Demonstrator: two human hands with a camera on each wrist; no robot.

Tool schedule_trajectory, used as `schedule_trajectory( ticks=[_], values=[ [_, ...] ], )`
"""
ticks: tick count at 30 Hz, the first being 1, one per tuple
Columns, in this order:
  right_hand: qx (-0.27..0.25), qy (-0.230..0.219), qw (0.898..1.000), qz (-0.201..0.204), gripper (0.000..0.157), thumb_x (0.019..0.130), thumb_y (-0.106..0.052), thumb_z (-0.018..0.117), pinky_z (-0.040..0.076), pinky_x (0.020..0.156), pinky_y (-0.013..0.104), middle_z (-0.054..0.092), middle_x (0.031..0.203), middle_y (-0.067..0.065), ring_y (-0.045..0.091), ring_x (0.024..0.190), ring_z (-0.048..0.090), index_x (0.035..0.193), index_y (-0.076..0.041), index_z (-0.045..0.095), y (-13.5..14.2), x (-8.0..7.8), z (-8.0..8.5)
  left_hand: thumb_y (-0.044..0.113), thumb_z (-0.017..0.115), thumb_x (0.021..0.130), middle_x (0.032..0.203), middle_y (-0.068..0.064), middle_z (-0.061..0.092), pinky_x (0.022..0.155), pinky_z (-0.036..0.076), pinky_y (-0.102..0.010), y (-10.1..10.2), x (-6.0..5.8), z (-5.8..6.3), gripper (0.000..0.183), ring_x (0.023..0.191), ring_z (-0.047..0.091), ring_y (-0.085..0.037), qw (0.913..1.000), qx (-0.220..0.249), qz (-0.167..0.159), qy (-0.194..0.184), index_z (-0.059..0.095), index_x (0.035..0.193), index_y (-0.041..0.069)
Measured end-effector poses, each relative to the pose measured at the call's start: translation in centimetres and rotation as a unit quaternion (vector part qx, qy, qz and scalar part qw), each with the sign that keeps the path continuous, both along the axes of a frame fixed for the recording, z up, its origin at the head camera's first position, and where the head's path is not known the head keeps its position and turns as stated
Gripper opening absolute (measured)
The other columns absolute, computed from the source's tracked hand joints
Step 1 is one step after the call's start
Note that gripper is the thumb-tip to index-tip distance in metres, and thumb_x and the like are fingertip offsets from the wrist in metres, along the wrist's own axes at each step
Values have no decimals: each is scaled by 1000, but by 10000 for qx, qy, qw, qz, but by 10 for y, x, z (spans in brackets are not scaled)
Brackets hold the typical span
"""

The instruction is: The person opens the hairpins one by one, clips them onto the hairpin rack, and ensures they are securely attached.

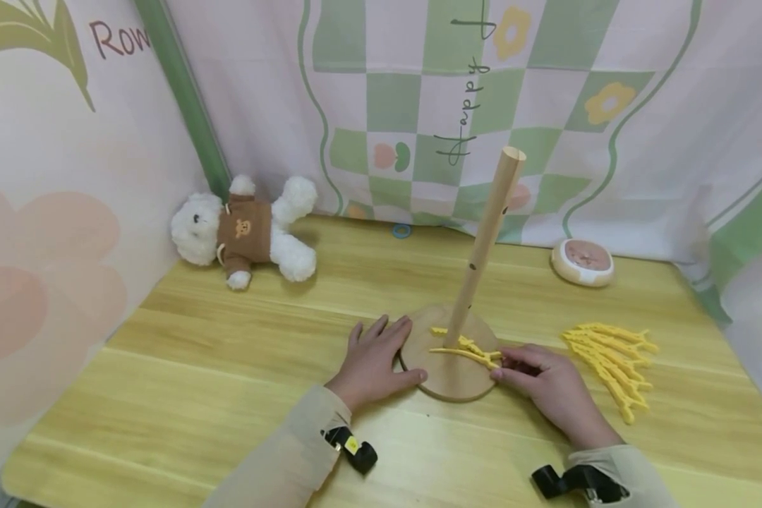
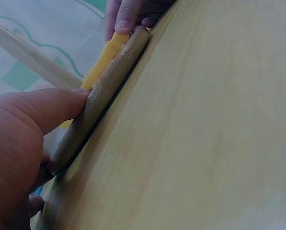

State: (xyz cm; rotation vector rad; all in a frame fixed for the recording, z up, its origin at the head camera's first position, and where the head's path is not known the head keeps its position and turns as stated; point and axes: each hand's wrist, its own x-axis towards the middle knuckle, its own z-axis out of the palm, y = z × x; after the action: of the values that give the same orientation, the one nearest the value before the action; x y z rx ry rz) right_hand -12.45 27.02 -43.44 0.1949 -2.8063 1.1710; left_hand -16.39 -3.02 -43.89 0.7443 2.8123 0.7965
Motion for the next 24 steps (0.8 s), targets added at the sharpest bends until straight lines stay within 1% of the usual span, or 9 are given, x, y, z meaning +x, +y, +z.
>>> schedule_trajectory(
  ticks=[4, 7, 10, 14, 18, 24],
  values=[
    [66, 52, 10000, 16, 37, 85, -37, 80, 50, 73, 22, 72, 100, -6, 6, 86, 61, 116, -17, 77, 0, 0, 0, 60, 65, 90, 163, 1, 29, 119, 2, -62, 0, 0, 0, 89, 153, 17, -31, 10000, -65, -3, 32, 31, 159, 16],
    [68, 128, 9998, 107, 37, 85, -36, 81, 48, 70, 22, 70, 95, -7, 6, 83, 59, 117, -17, 77, -1, 1, -1, 60, 67, 89, 163, 2, 29, 118, 3, -64, 2, 1, -1, 89, 152, 18, -32, 9999, -109, -77, 53, 33, 158, 16],
    [31, 158, 9997, 171, 37, 85, -34, 81, 46, 66, 23, 66, 90, -7, 7, 79, 55, 117, -16, 77, -1, 1, -2, 59, 68, 87, 163, 1, 31, 118, 2, -65, 5, 4, 0, 90, 152, 20, -32, 9999, -74, -129, 45, 34, 158, 16],
    [15, 107, 9998, 151, 37, 85, -35, 81, 45, 64, 24, 64, 87, -6, 9, 77, 53, 117, -15, 77, 0, 1, -2, 58, 70, 87, 162, -1, 34, 118, 2, -63, 7, 7, 2, 90, 151, 22, -31, 10000, 34, -61, 4, 35, 157, 14],
    [54, 39, 9999, 133, 36, 85, -36, 81, 47, 65, 24, 65, 88, -5, 9, 78, 55, 114, -15, 76, 0, 0, -2, 57, 71, 87, 161, -2, 35, 118, 3, -63, 7, 8, 4, 90, 151, 22, -30, 10000, 73, -42, -3, 36, 157, 14],
    [25, -54, 9999, 117, 33, 83, -34, 83, 49, 67, 23, 64, 88, -3, 8, 78, 58, 107, -12, 76, 0, 0, -2, 57, 71, 87, 161, -3, 36, 118, 4, -63, 7, 7, 4, 89, 151, 23, -31, 10000, 30, -55, 19, 36, 157, 13]
  ],
)
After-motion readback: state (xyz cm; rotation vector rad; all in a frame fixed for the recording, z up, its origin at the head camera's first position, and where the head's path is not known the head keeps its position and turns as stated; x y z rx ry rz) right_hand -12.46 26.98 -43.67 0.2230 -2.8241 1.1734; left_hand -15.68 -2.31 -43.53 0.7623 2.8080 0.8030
